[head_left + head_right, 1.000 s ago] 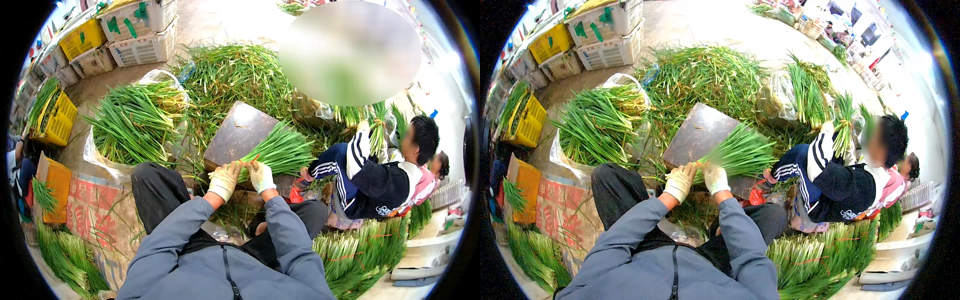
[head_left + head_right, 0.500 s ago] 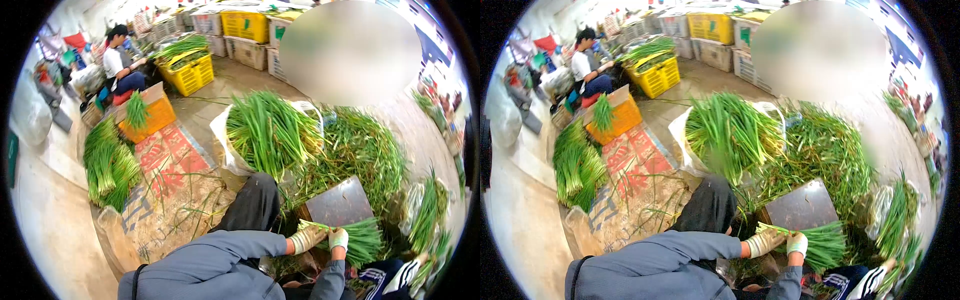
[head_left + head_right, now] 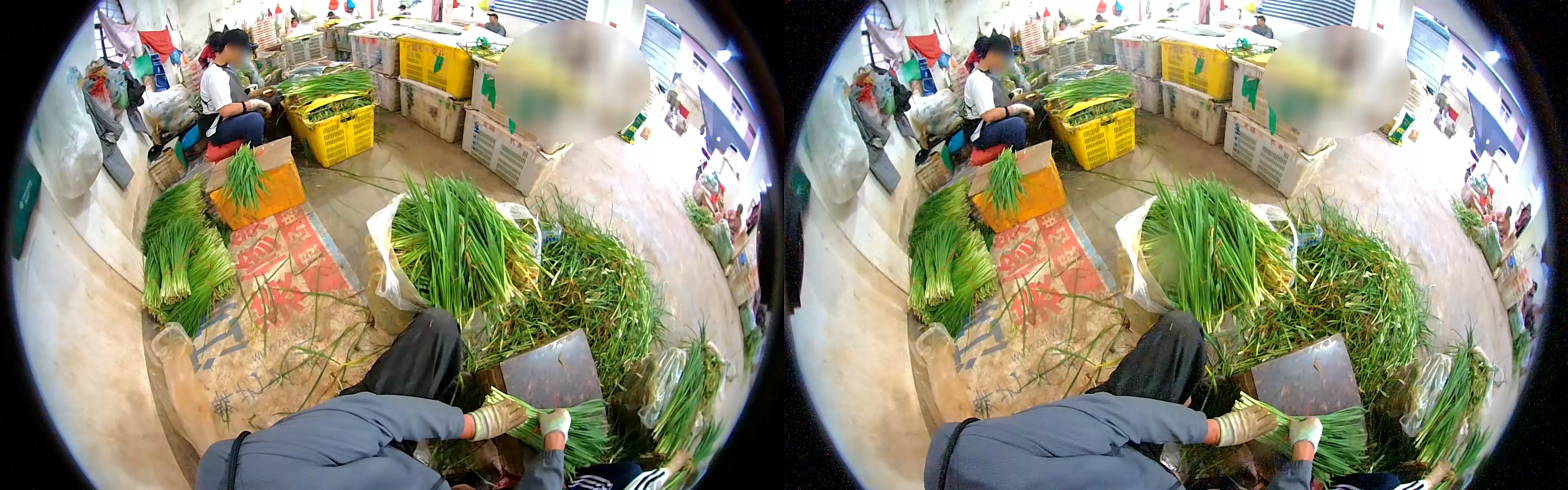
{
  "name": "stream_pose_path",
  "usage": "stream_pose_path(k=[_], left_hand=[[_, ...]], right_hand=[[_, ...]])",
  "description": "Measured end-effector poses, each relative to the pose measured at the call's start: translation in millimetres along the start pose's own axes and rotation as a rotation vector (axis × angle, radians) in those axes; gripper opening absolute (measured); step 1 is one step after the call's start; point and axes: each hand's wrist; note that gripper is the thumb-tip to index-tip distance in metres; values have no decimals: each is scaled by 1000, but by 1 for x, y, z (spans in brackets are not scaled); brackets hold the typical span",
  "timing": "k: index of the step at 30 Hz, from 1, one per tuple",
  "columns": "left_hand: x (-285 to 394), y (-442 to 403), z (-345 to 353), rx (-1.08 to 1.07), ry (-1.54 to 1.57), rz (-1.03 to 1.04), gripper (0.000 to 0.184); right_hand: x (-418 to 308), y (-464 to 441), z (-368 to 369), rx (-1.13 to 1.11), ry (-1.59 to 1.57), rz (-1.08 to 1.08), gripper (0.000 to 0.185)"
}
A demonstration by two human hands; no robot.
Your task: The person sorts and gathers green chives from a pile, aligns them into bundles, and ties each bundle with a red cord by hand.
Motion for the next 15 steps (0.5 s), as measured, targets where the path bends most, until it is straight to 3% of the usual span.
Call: stream_pose_path(k=[2, 4, 5, 7, 9, 11, 15], left_hand=[[-4, -2, -1, -7, 83, -43, 55], [-4, -6, -13, -54, 54, -84, 56], [-3, -9, -21, -105, 22, -128, 58], [6, -24, -57, -209, 26, -166, 63], [15, -36, -79, -306, -8, -290, 74], [25, -52, -52, -269, -14, -291, 78], [35, -74, -29, -74, -30, -348, 61]], right_hand=[[19, 8, 6, 35, -68, -6, 35], [34, 26, 7, -137, -1197, 108, 24], [38, 35, 8, -133, -1199, 116, 24], [29, 58, 3, -78, -1619, 124, 17], [27, 64, 9, -62, -1713, 91, 24], [-1, 79, -15, -18, -1634, 94, 35], [11, 57, -1, -103, -1695, 100, 46]])
Point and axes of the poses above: each hand's wrist, its own y-axis away from the middle knuckle, its own z-axis out of the palm, x = y × z, and after that the axes turned 2 degrees about y, right-handed
